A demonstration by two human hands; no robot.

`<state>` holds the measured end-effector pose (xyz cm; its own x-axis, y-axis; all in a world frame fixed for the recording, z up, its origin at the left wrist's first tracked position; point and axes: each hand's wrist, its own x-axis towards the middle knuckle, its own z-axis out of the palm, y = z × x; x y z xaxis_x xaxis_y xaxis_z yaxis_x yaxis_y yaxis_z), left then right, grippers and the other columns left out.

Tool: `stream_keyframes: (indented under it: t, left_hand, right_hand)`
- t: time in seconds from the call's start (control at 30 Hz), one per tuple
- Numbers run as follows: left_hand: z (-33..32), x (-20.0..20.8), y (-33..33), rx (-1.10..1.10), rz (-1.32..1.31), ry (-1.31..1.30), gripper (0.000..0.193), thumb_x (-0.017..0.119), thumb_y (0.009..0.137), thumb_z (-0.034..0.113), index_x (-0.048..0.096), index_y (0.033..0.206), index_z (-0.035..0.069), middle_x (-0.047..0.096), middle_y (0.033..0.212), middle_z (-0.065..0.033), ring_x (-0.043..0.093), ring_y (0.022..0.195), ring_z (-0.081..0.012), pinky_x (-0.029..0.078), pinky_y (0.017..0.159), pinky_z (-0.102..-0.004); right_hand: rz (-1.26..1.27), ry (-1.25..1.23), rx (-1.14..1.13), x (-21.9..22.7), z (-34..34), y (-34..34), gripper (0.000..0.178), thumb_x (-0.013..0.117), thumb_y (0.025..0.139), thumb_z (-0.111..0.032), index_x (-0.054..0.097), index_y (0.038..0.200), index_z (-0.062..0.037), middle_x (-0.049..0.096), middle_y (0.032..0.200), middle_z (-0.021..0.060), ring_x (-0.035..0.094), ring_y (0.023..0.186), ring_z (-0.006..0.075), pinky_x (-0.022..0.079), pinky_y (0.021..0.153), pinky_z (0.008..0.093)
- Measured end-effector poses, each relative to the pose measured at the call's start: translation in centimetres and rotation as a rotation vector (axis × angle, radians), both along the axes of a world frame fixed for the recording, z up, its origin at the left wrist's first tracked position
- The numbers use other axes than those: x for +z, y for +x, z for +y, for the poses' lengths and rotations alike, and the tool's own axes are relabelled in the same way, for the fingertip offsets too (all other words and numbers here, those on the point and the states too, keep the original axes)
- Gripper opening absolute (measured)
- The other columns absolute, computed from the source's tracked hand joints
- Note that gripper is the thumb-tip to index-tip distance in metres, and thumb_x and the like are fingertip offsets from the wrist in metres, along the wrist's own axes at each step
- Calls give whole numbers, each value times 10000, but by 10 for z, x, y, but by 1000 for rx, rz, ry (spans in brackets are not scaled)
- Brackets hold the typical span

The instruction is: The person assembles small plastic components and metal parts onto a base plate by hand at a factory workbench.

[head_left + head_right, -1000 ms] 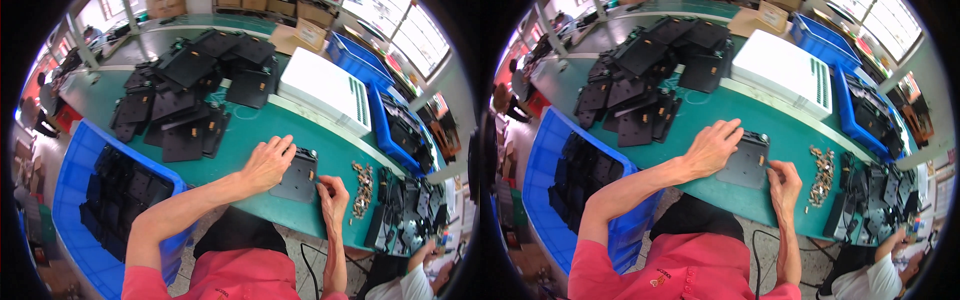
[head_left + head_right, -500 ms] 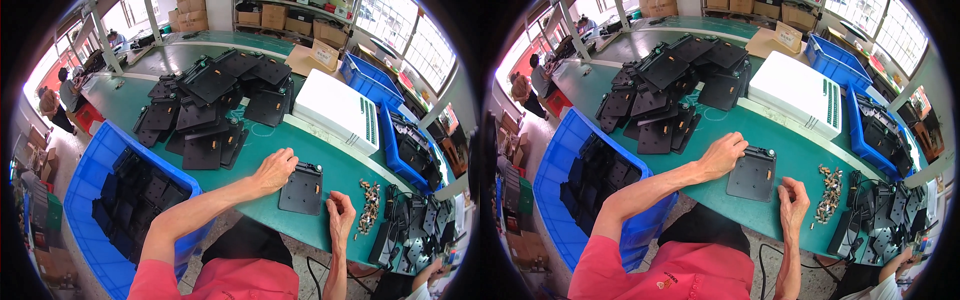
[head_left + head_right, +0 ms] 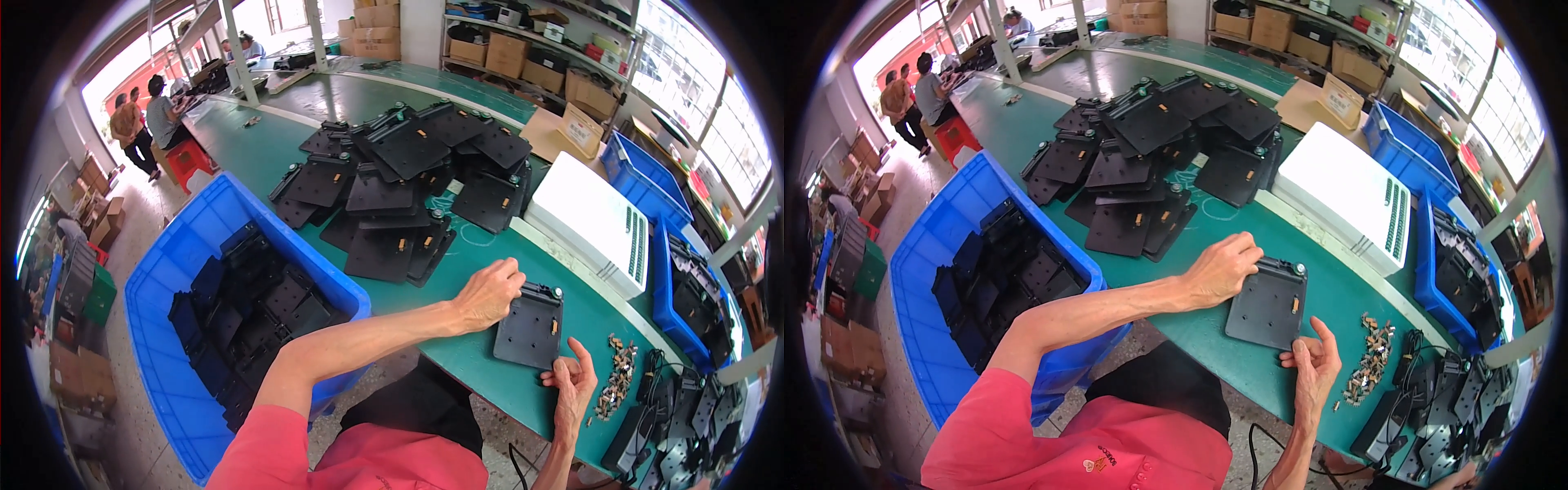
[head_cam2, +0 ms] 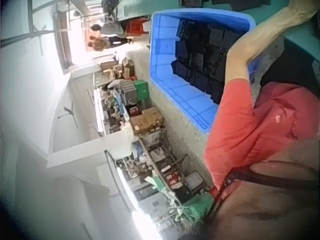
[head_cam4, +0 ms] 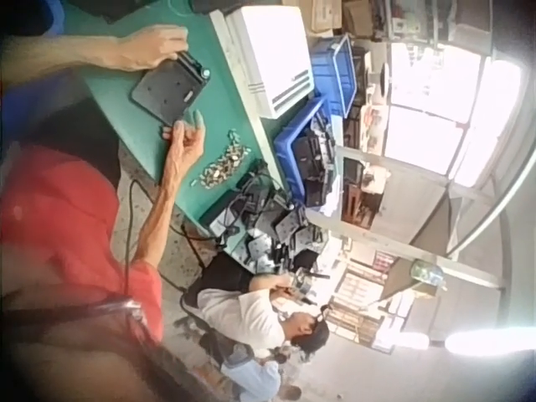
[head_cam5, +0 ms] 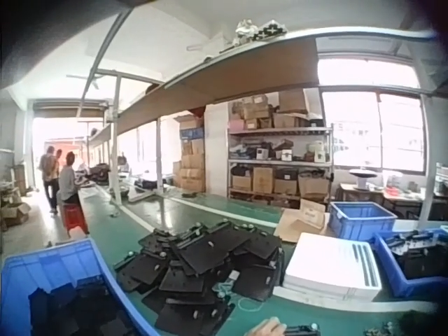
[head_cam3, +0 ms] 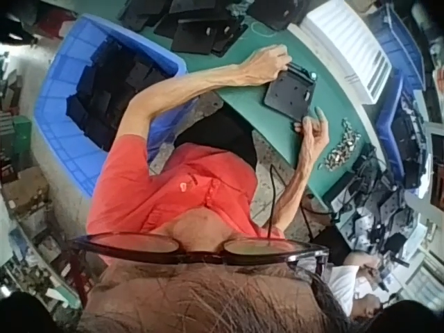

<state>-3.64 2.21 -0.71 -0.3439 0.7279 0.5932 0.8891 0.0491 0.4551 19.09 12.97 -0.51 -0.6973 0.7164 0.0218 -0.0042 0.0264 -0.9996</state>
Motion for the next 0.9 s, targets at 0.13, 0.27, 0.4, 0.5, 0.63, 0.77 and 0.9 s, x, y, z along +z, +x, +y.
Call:
stream_keyframes:
  t: [0.13,0.27,0.4,0.5,0.63,0.77,0.9]
  left_hand:
    - [2,-1,1,-11,-1,15,156,679,800,21,565,903,-10,499,913,-137,562,882,-327,497,751,-424]
    - [1,-3,0,-31,-92,-14,150,652,850,63,580,953,-20,512,926,-147,567,875,-346,495,751,-435]
    - [5,-7,-10,58,-393,24,201,556,901,84,595,1062,-31,551,970,-189,585,880,-388,489,778,-467]
    - [7,-13,-14,90,-397,-46,221,514,887,42,599,1076,-33,561,978,-205,586,895,-404,487,787,-477]
    - [6,-19,-8,59,-244,-151,183,540,787,-31,600,960,-20,557,964,-203,573,958,-391,495,773,-474]
    - [18,-39,-9,-18,-49,141,119,599,749,24,609,866,2,555,992,-188,552,983,-374,508,756,-455]
    - [18,-32,-2,8,43,-4,131,607,737,41,657,851,-1,588,1059,-195,555,994,-352,517,783,-429]
  right_hand:
    - [35,-88,24,-1,4,1,432,649,907,-28,522,1316,28,657,827,64,629,652,125,525,596,240]
    - [112,-163,19,-8,14,4,417,667,896,-21,542,1291,23,665,845,64,624,652,113,515,588,226]
    - [160,-171,-4,-9,23,6,409,677,885,-13,557,1275,11,653,837,44,597,640,96,513,591,220]
    - [159,-155,-72,3,34,2,443,666,880,4,535,1303,8,544,795,-20,525,635,61,507,613,206]
    - [147,-67,11,52,38,-25,368,661,887,0,571,1243,8,604,788,15,554,611,99,491,566,221]
    - [137,-74,220,104,12,-76,332,628,890,6,566,1216,10,554,785,6,516,646,78,417,575,229]
    - [124,-135,500,129,-24,-149,305,619,887,13,585,1190,9,540,819,-3,517,714,72,438,593,233]
